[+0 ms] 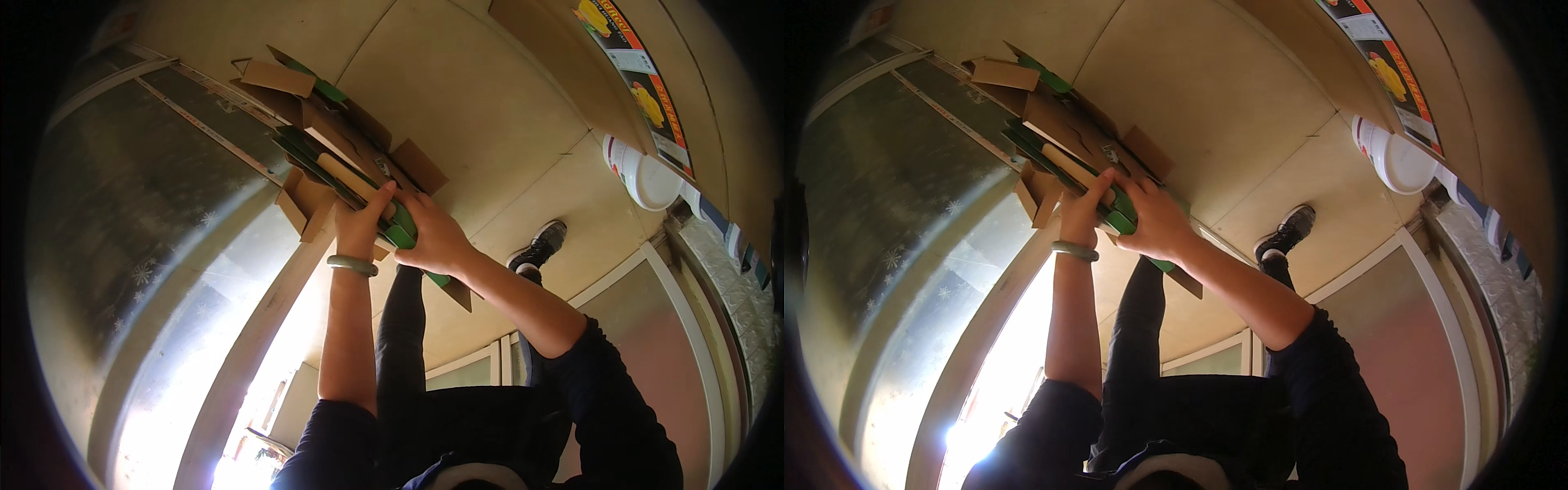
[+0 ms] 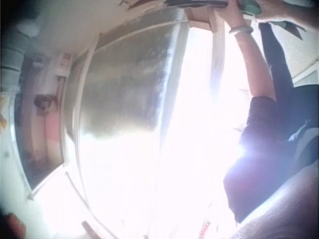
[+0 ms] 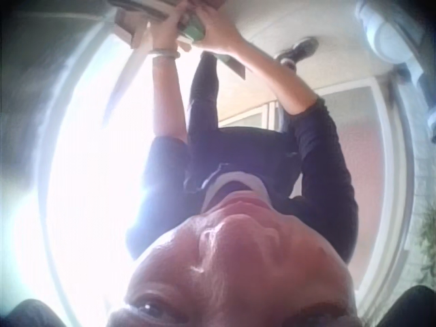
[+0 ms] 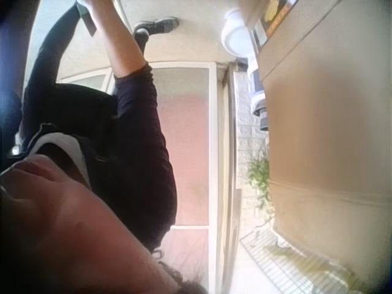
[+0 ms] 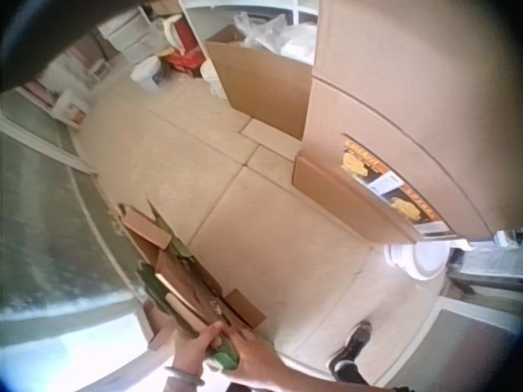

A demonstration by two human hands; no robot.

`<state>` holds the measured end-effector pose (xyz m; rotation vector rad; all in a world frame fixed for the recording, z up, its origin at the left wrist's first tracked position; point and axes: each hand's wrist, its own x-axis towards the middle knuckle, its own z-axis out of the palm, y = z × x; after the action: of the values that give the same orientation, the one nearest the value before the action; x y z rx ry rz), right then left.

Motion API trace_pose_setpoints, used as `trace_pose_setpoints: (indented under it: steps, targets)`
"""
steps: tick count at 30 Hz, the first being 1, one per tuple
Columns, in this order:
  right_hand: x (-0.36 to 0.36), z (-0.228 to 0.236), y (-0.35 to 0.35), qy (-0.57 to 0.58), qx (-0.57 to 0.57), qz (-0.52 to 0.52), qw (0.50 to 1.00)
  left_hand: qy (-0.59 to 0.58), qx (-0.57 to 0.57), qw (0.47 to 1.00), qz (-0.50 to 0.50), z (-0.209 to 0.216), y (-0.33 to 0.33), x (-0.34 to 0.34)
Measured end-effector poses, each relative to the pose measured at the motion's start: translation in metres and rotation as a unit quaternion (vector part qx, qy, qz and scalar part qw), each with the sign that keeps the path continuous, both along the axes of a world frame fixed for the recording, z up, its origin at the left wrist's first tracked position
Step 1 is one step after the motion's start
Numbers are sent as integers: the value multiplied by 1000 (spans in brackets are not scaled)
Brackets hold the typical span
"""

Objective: The person assembles flat-packed cardboard boxes by folding and interlocking tabs. They handle multiple boxes one at a time, folding sides and locking flaps to form rectangular containers.

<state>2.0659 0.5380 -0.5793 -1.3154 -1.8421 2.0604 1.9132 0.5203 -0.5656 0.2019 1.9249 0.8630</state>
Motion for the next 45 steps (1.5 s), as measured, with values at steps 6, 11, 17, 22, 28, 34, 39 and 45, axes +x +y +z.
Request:
trace_pose_setpoints:
  steps: [6, 11, 17, 22, 28, 34, 39, 45]
  targets:
    - [-11, -7, -7, -67, 51, -2, 996, 117, -142, 976, -117, -3, 11, -11]
    - [-16, -3, -7, -60, 28, -28, 997, 234, -362, 863, -263, -7, 30, -8]
    - [-2, -3, -5, 41, -10, -49, 998, 312, -325, 864, -223, -19, 35, 1]
    - [143, 3, -64, 139, -109, -165, 970, 242, -295, 901, -208, -27, 28, -14]
    - [585, 134, -82, -822, -49, 128, 553, 310, -310, 869, -230, -47, 20, -24]
    - [703, 232, -75, -840, -35, 213, 498, 253, -305, 890, -227, -66, 20, -45]
    - [693, 223, -98, -844, 43, 230, 483, 320, -346, 814, -339, -64, 25, -48]
    - [685, 221, -135, -814, 41, 229, 532, 276, -303, 883, -230, -57, 26, -40]
